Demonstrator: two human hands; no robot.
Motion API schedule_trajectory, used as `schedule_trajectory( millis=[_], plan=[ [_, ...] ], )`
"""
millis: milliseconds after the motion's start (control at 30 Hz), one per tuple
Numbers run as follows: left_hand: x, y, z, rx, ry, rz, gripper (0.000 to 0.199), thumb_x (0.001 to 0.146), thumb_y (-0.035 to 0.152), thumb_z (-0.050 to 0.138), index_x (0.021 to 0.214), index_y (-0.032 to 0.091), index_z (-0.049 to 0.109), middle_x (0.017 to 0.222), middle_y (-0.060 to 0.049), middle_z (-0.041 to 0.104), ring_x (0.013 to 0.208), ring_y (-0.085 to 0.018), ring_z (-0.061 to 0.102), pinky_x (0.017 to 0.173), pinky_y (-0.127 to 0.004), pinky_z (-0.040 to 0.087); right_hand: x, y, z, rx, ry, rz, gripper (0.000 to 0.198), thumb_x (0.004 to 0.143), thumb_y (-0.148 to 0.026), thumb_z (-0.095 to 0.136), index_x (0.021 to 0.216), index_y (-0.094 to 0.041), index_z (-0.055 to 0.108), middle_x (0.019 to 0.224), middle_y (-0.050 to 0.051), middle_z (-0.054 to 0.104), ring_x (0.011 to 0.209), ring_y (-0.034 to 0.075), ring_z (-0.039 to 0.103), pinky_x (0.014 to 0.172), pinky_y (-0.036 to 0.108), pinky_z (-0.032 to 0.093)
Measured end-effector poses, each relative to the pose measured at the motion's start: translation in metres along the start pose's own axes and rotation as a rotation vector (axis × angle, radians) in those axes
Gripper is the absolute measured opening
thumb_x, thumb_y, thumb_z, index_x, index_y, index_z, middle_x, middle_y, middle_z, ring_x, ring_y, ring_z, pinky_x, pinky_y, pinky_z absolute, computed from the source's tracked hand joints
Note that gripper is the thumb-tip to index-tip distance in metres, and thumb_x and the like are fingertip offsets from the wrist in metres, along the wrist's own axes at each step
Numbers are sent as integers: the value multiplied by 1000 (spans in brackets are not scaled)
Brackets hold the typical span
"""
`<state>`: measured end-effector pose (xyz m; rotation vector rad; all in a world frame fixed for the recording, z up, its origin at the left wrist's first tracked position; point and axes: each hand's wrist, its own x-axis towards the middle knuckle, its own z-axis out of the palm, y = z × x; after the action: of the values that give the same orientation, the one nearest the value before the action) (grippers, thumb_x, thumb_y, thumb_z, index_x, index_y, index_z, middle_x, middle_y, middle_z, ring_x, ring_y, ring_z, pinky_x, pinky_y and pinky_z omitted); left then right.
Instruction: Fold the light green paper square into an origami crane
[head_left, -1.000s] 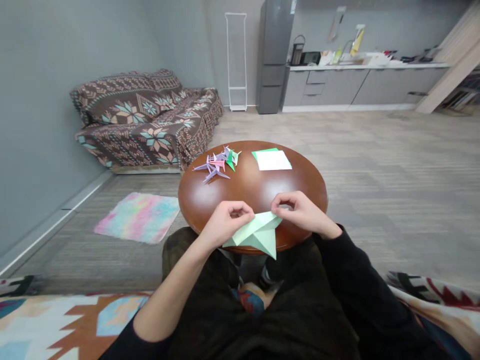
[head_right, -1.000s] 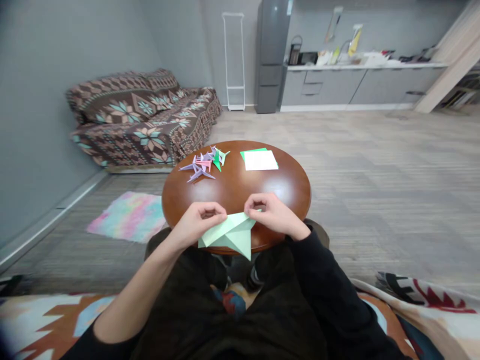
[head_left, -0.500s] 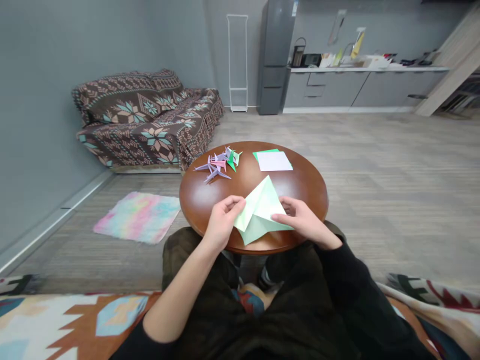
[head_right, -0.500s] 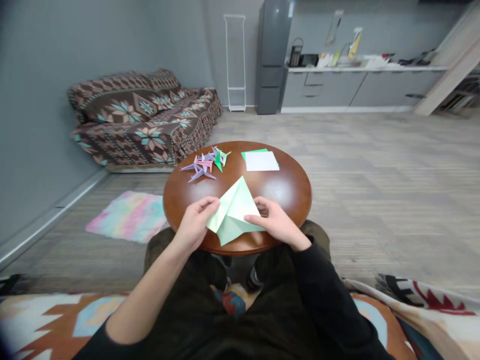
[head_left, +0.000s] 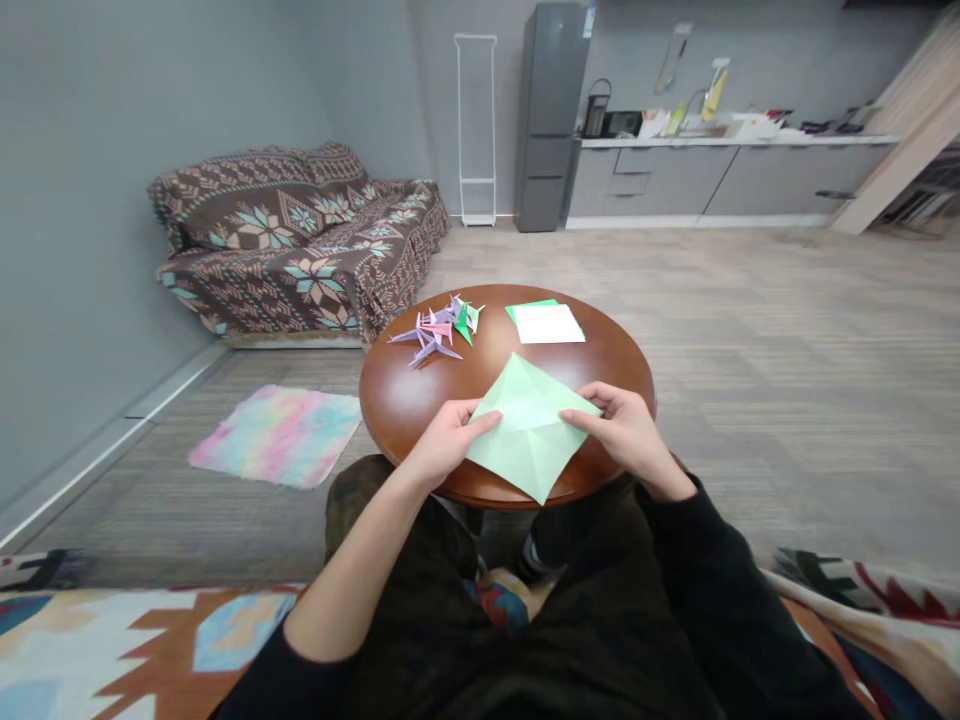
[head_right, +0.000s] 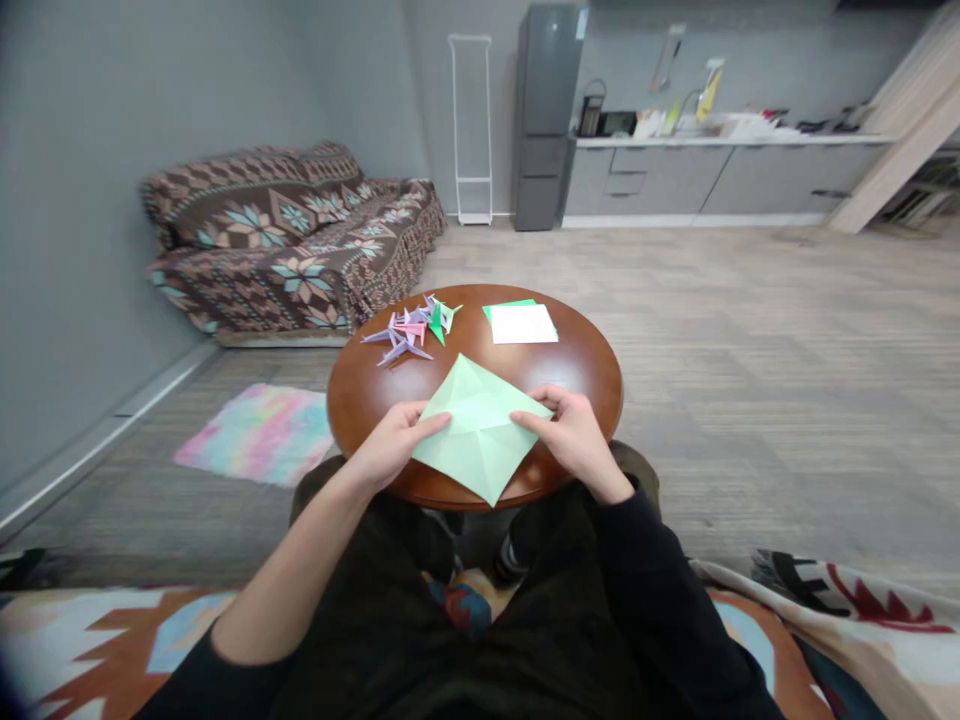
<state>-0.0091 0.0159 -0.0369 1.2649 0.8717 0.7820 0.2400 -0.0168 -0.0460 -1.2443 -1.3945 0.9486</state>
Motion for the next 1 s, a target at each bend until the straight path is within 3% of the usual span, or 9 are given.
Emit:
schedule_trajectory(
  millis=[133, 233, 400, 533, 633, 833, 1000],
  plan=[
    [0, -8, 0, -261, -78, -110, 38, 76, 39, 81, 99, 8, 76, 94, -13, 78, 77, -19, 71, 74, -27, 51, 3, 14, 1, 117, 146, 45, 37, 66, -46, 86, 85, -20, 67, 78, 4, 72, 68, 21, 66, 65, 33, 52],
    [1, -13, 1, -408, -77, -162, 33, 82, 35, 76, 102, 8, 76, 100, -16, 78, 84, -20, 72, 79, -28, 53, 3, 22, 4, 266, 248, 109, 42, 64, -46, 88, 89, -20, 66, 77, 3, 72, 67, 20, 66, 64, 33, 53],
    [4, -15, 1, -512, -67, -255, 25, 84, 22, 67, 100, 7, 77, 99, -15, 79, 82, -21, 73, 78, -28, 56, 1, 27, 5, 397, 196, 174, 37, 67, -45, 87, 85, -19, 67, 77, 2, 72, 66, 18, 65, 66, 32, 53],
    [6, -10, 7, -449, -143, -185, 28, 85, 20, 68, 109, 7, 75, 108, -17, 77, 93, -24, 73, 90, -34, 56, 1, 25, 6, 336, 145, 150, 33, 71, -46, 85, 79, -19, 68, 72, 1, 70, 64, 17, 62, 63, 30, 50],
    [10, -10, 13, -463, -50, -129, 28, 92, 27, 64, 109, 8, 75, 108, -17, 77, 93, -24, 74, 93, -35, 55, 2, 23, 9, 405, 116, 173, 31, 74, -46, 82, 81, -18, 70, 74, 2, 70, 66, 16, 61, 63, 28, 50],
    [21, -16, 25, -555, 189, -42, 26, 94, 33, 61, 100, 11, 73, 99, -12, 78, 86, -21, 72, 84, -31, 55, -4, 17, 24, 510, 95, 217, 30, 73, -46, 83, 81, -18, 72, 72, 0, 68, 64, 14, 59, 61, 25, 49],
    [21, -16, 34, -541, 182, 8, 39, 85, 51, 68, 91, 13, 72, 85, -8, 74, 79, -21, 68, 76, -31, 53, -11, 12, 38, 484, 66, 225, 32, 71, -44, 86, 81, -18, 70, 75, 0, 70, 66, 15, 62, 63, 25, 51]
  ],
)
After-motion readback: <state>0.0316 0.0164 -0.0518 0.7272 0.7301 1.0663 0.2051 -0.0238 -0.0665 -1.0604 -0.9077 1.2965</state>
